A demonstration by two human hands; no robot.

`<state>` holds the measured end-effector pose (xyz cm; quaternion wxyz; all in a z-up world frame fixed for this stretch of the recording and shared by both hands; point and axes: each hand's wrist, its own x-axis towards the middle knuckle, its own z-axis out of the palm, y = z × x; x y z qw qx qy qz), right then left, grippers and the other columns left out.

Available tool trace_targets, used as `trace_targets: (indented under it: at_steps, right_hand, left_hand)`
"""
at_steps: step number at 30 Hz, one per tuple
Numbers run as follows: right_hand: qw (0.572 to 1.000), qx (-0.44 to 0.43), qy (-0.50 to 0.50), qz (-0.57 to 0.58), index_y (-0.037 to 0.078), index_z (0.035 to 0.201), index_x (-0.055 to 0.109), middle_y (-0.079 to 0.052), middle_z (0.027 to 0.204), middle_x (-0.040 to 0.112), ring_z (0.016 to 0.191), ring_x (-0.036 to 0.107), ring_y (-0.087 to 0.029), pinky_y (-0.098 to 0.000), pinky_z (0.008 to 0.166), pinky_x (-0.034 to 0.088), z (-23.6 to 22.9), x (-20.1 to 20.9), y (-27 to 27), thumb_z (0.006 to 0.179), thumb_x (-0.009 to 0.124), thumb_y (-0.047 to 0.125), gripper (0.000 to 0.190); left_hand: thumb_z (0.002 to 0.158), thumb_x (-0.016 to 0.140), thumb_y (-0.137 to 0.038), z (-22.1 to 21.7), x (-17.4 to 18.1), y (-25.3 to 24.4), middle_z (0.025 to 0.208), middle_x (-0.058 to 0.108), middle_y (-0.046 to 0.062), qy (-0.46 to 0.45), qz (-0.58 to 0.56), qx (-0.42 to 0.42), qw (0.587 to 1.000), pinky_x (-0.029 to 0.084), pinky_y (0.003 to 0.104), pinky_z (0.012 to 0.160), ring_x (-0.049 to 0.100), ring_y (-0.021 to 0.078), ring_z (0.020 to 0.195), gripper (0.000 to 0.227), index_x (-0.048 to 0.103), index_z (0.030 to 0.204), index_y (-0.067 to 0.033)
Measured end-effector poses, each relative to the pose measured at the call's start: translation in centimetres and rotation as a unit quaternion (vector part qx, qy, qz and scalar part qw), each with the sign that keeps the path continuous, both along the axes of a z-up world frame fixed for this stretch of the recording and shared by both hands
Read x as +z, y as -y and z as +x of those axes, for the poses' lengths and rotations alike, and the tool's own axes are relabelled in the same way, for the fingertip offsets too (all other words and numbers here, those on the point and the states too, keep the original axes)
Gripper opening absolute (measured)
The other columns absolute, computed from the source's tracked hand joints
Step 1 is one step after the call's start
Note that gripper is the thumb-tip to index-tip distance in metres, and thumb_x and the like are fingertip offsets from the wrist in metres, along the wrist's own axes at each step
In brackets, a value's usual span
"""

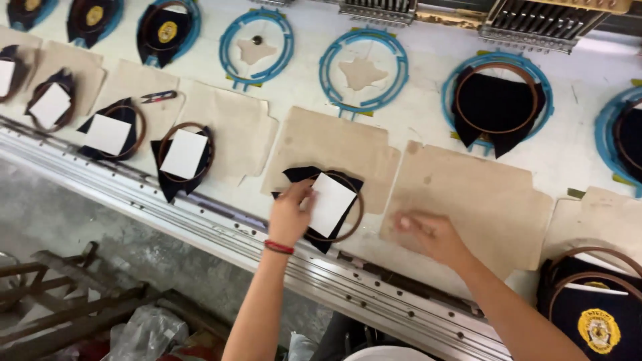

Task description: Loading fabric pieces and backing paper into the hoops of a multi-head industrial embroidery machine.

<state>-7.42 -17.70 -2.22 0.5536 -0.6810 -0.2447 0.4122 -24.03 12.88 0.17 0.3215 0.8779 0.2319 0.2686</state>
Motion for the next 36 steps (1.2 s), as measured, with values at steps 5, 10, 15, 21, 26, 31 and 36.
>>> trace_targets:
  at_steps: [5, 10, 15, 21, 26, 31, 36]
  right_hand:
    - [0.967, -0.095, 0.237, 0.005, 0.024, 0.125, 0.083, -0.003, 0.085, 0.081, 0.074, 0.076, -0.015, -0.0285, 0.066, 0.062, 0.8, -1.9, -5.8, 0.105, 0.073, 0.028, 0.023]
    - [0.949, -0.092, 0.272, -0.130, 0.026, 0.150, 0.064, -0.011, 0.081, 0.078, 0.077, 0.078, -0.029, -0.0454, 0.071, 0.062, -4.2, -2.1, -8.0, 0.097, 0.077, 0.038, 0.056]
    - [0.909, -0.193, 0.315, -0.192, 0.026, 0.148, 0.068, -0.011, 0.094, 0.080, 0.085, 0.080, -0.029, -0.0424, 0.075, 0.065, -7.0, -4.0, -11.7, 0.094, 0.082, 0.042, 0.058]
    - [0.970, -0.239, -0.014, -0.050, 0.008, 0.145, 0.072, -0.019, 0.139, 0.065, 0.142, 0.057, -0.038, -0.0549, 0.121, 0.044, -9.8, 4.4, -17.3, 0.084, 0.096, 0.024, 0.068]
    - [0.973, -0.181, 0.029, -0.140, 0.005, 0.112, 0.085, -0.018, 0.090, 0.085, 0.083, 0.080, -0.028, -0.0461, 0.077, 0.065, -6.5, 4.2, -18.5, 0.095, 0.077, 0.010, 0.020]
    - [0.916, -0.377, 0.074, -0.114, 0.007, 0.135, 0.068, -0.015, 0.095, 0.070, 0.079, 0.069, -0.024, -0.0371, 0.074, 0.058, -3.5, 1.5, -16.7, 0.101, 0.076, 0.013, 0.036]
    - [0.826, -0.482, 0.254, -0.142, 0.016, 0.136, 0.069, -0.011, 0.083, 0.071, 0.063, 0.063, -0.020, -0.0364, 0.064, 0.054, -3.8, -6.9, -13.6, 0.105, 0.073, 0.011, 0.032]
  left_hand:
    - [0.075, 0.098, -0.042, 2.8, -0.7, 2.8, 0.145, 0.049, 0.023, -0.442, 0.046, -0.025, 0.896, 0.053, 0.058, 0.115, 0.052, 0.0583, 0.139, 0.119, 0.029, 0.166, -0.0084]
    - [0.073, 0.100, -0.025, 2.7, -2.6, -1.2, 0.142, 0.055, 0.025, -0.437, 0.000, -0.063, 0.897, 0.054, 0.058, 0.112, 0.057, 0.0559, 0.136, 0.113, 0.031, 0.161, -0.0079]
    - [0.077, 0.094, -0.023, 4.4, -5.3, -5.7, 0.138, 0.064, 0.024, -0.394, 0.024, -0.202, 0.897, 0.060, 0.059, 0.102, 0.066, 0.0532, 0.127, 0.082, 0.055, 0.147, -0.0064]
    - [0.091, 0.089, -0.031, 5.0, 0.8, -12.2, 0.109, 0.068, 0.013, -0.195, -0.300, -0.288, 0.888, 0.063, 0.040, 0.082, 0.074, 0.0291, 0.099, 0.040, 0.076, 0.121, -0.0090]
    - [0.094, 0.079, -0.031, 6.8, 3.6, -16.5, 0.100, 0.080, 0.015, -0.185, -0.280, -0.416, 0.845, 0.063, 0.043, 0.078, 0.077, 0.0313, 0.095, 0.037, 0.072, 0.123, -0.0101]
    - [0.085, 0.083, -0.031, 15.6, 1.9, -18.2, 0.101, 0.082, 0.017, -0.164, -0.227, -0.330, 0.901, 0.060, 0.051, 0.087, 0.078, 0.0426, 0.104, 0.035, 0.077, 0.112, -0.0090]
    - [0.084, 0.083, -0.037, 30.7, -5.5, -19.5, 0.104, 0.082, 0.018, -0.136, -0.156, -0.202, 0.957, 0.058, 0.058, 0.093, 0.075, 0.0476, 0.108, 0.043, 0.076, 0.115, -0.0079]
